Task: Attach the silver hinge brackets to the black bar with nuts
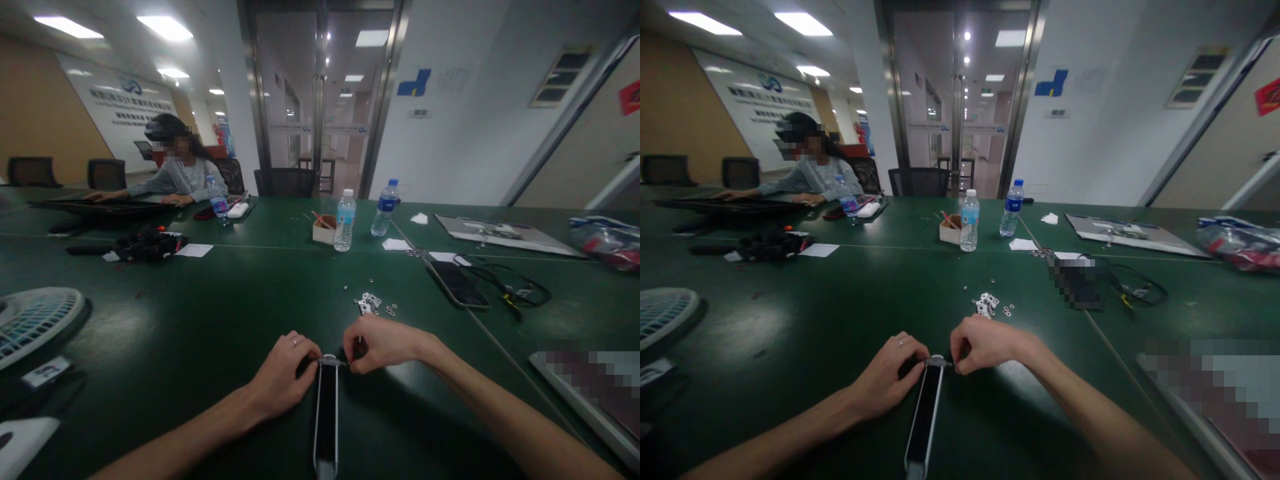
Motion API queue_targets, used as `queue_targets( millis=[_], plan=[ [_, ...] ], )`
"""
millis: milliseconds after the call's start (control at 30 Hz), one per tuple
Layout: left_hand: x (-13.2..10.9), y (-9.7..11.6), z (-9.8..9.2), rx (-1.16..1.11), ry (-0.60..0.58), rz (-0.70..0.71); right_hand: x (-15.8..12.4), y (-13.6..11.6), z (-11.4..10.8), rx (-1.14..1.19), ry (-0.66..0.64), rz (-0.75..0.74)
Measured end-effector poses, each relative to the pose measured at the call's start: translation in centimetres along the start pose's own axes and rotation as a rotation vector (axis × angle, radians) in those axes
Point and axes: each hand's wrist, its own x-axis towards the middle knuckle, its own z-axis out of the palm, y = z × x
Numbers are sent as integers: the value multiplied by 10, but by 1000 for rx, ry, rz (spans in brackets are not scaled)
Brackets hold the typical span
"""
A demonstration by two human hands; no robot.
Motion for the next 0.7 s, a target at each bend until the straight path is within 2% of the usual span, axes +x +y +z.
queue_targets(
  millis=[333,533,700],
  plan=[
    [0,3,-2,-2,-14,-45,-1,0,2,27,-2,23],
    [-1,-1,0,-13,-8,-23,-1,1,4,24,-7,35],
    [-1,1,-2,-6,2,-12,0,-5,10,28,45,27]
  ],
)
